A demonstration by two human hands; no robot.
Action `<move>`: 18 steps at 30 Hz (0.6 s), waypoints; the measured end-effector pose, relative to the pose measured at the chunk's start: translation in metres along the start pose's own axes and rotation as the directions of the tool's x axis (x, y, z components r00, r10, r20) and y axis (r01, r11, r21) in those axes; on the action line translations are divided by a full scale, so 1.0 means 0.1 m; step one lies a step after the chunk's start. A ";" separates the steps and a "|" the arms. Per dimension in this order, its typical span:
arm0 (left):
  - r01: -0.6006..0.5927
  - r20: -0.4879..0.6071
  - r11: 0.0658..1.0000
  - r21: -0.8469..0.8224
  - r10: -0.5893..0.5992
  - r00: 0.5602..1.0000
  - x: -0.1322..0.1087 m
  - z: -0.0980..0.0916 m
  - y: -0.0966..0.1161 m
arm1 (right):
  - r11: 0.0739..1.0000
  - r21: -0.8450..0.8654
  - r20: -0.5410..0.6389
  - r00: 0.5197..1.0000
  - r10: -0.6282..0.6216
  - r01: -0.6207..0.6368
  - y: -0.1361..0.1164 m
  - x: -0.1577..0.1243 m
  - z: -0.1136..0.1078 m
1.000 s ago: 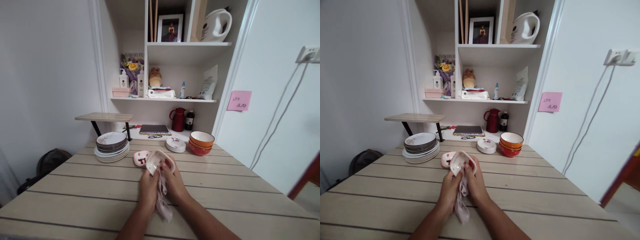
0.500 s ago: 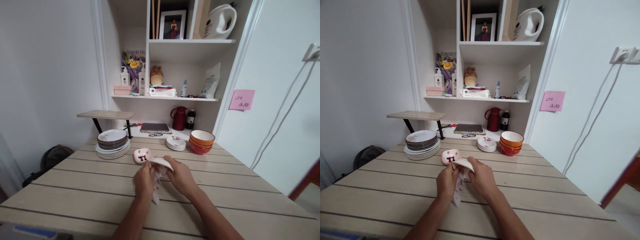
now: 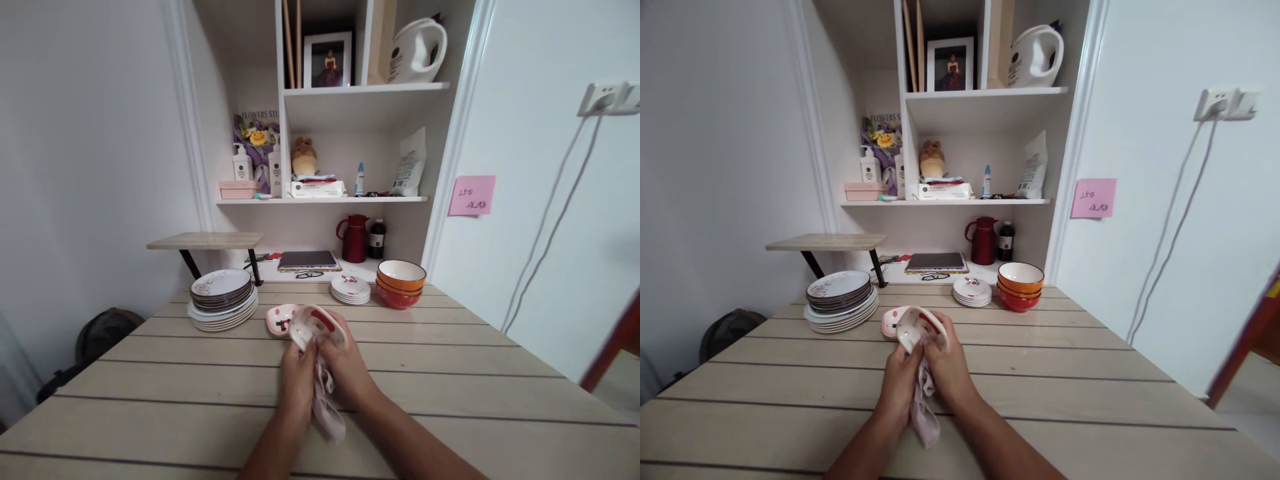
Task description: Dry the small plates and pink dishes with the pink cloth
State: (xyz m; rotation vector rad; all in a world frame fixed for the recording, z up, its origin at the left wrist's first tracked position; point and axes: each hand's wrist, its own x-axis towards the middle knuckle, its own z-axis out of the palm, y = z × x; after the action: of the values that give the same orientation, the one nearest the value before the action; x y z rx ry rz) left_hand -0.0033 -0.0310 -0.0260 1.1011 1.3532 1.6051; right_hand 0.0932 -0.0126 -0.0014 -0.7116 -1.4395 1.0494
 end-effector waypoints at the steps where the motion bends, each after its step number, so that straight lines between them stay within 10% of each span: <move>1: 0.002 0.016 1.000 -0.006 -0.002 1.000 0.01 0.00 -0.01 | 1.000 0.008 0.006 1.000 -0.003 0.003 0.02 0.00 0.00; 5: -0.021 -0.032 0.960 0.278 0.031 0.999 0.07 -0.01 0.01 | 0.998 -0.036 0.040 0.997 0.059 -0.057 0.06 0.04 -0.13; 12: 0.062 -0.155 0.505 0.861 0.146 0.977 0.06 -0.15 0.20 | 0.851 -0.511 0.273 0.962 0.025 0.123 -0.20 0.08 -0.37; 18: 0.002 -0.114 0.576 0.818 0.158 0.981 0.11 -0.19 0.13 | 0.845 -0.519 0.249 0.968 0.009 0.126 -0.18 0.05 -0.36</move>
State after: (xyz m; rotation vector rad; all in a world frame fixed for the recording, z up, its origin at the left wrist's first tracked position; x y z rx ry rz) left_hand -0.0249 -0.0291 -0.0129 1.5768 2.3250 1.1073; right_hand 0.1301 -0.0082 0.0145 -0.9466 -1.9924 0.6983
